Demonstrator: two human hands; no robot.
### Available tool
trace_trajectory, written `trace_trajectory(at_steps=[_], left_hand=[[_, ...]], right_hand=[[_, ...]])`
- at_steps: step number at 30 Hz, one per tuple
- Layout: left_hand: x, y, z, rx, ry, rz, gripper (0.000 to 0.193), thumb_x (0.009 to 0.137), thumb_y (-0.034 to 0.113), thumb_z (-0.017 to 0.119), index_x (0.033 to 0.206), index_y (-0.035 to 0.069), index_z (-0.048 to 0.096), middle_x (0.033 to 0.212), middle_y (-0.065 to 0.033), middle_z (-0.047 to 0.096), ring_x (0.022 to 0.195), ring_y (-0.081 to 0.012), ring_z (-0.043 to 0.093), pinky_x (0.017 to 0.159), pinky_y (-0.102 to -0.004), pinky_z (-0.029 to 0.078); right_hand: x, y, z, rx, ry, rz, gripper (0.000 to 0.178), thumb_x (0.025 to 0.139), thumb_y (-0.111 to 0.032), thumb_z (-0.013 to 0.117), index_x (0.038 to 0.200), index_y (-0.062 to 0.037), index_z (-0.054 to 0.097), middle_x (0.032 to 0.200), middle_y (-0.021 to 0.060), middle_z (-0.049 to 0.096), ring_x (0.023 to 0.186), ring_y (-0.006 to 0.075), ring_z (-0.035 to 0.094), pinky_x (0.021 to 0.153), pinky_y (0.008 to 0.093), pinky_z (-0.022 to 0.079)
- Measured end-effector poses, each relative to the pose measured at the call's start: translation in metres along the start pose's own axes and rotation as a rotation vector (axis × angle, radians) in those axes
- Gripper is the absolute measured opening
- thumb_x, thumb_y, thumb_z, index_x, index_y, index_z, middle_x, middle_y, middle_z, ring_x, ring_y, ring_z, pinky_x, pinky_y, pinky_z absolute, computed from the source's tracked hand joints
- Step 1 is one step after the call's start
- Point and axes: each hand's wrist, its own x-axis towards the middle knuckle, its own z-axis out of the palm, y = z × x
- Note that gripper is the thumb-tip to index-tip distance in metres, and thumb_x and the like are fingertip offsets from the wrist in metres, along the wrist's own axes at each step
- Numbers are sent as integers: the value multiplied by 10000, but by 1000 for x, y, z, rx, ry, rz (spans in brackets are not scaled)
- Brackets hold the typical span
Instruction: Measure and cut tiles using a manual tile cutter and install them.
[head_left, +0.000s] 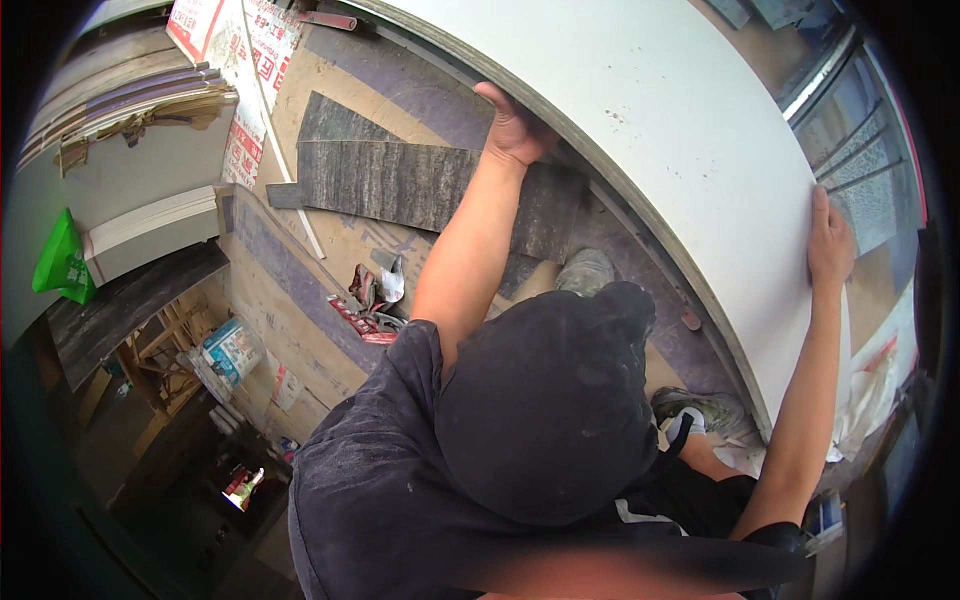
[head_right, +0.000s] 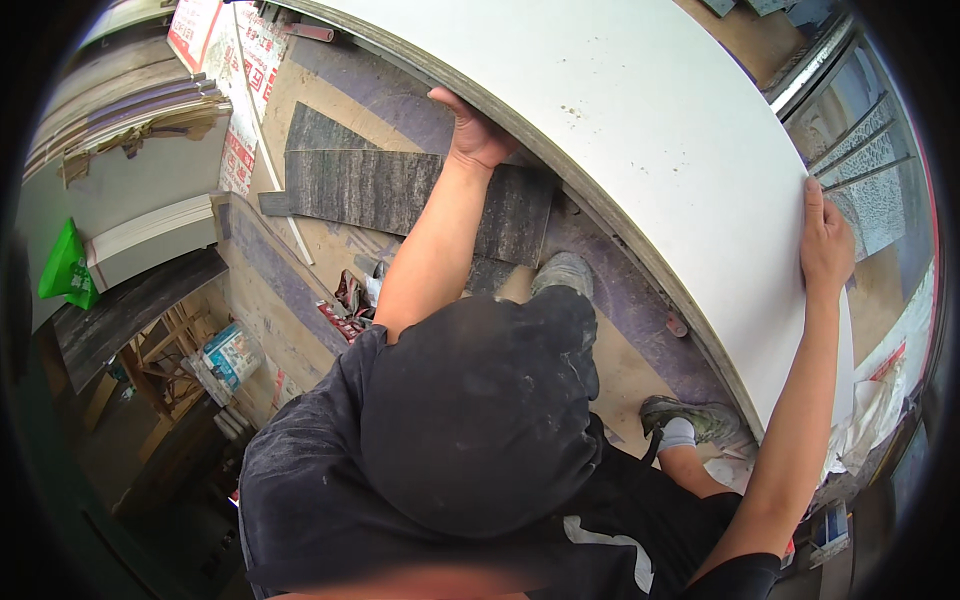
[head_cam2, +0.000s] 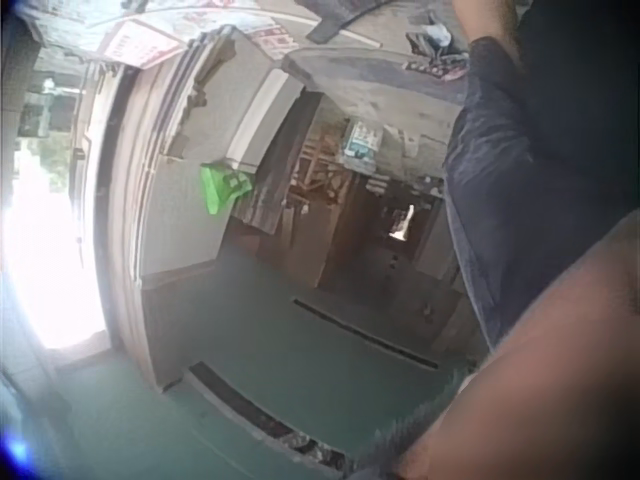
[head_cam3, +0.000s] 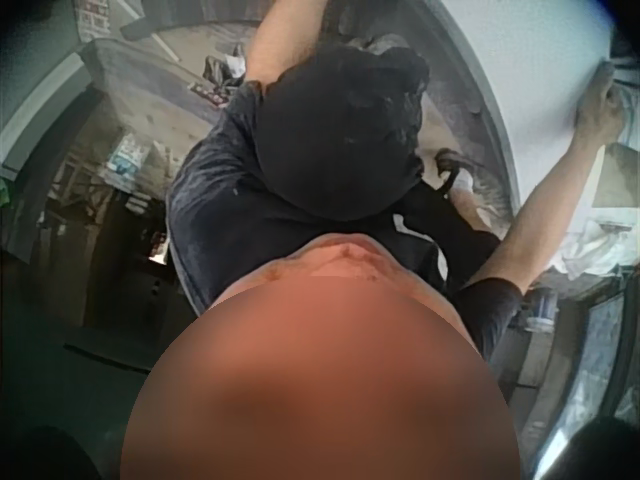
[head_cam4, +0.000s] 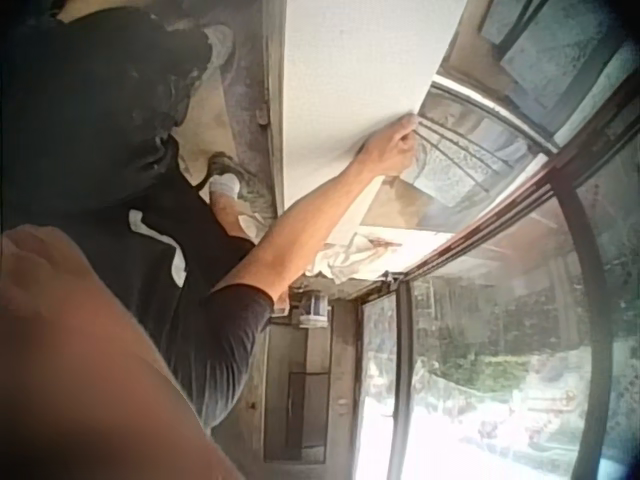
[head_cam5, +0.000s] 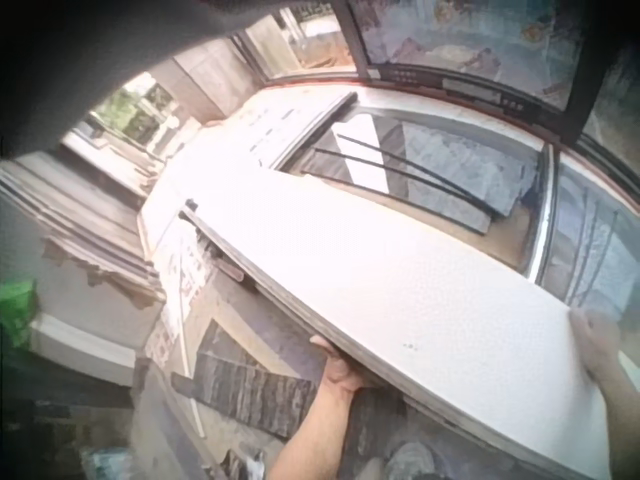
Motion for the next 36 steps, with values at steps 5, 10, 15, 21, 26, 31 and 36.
trace_trajectory(at_steps=[5, 10, 15, 21, 26, 31, 36], left_hand=[[1, 2, -3, 8, -21, -1, 1302, 443, 885, 586, 1473, 133, 320, 1482, -61, 383, 1359, -285, 348, 1120, -481, 323], [2, 1, -4, -5, -30, -8, 1310, 437, 888, 585, 1475, 135, 319, 1484, -58, 379, 1359, -284, 346, 1120, -480, 322], [-1, 3, -1, -9, -3, -24, 1321, 426, 899, 578, 1474, 137, 320, 1483, -55, 379, 1359, -285, 344, 1122, -481, 319], [0, 3, 2, 35, -7, 7, 1320, 418, 903, 574, 1471, 145, 330, 1484, -47, 381, 1360, -271, 349, 1124, -475, 315], [0, 2, 2, 32, 28, -1, 1307, 434, 901, 571, 1470, 141, 330, 1479, -46, 388, 1358, -272, 351, 1124, -476, 316], [0, 3, 3, 24, -6, 7, 1302, 444, 898, 572, 1470, 135, 326, 1473, -52, 395, 1353, -280, 356, 1122, -477, 315], [0, 6, 7, -15, -80, 14, 1307, 447, 897, 573, 1473, 126, 321, 1479, -64, 386, 1351, -279, 359, 1116, -473, 319]], right_hand=[[-1, -4, -2, -48, -8, 15, 725, 921, -692, 351, 1080, -72, 692, 1032, 210, 676, 1023, 381, 623, 897, 415, 456], [0, -3, -1, -30, -13, 12, 718, 924, -686, 355, 1058, -68, 696, 1021, 212, 676, 1007, 379, 627, 886, 418, 460], [-1, -4, -1, -22, -9, 6, 718, 921, -687, 362, 1038, -65, 701, 1013, 210, 678, 1005, 374, 630, 886, 413, 459], [-5, -8, -3, -9, 21, -15, 731, 902, -719, 371, 985, -74, 705, 930, 183, 685, 930, 340, 645, 833, 399, 470], [-4, -6, -6, 4, -31, 16, 733, 900, -714, 375, 1058, -78, 702, 1013, 195, 685, 1023, 355, 633, 901, 398, 455], [-2, 2, 0, -29, 91, -26, 739, 894, -734, 373, 1017, -90, 714, 951, 173, 695, 935, 317, 657, 835, 392, 476], [4, 9, 7, -3, 72, -23, 742, 900, -726, 373, 1069, -88, 710, 989, 164, 701, 967, 314, 655, 866, 393, 474]])
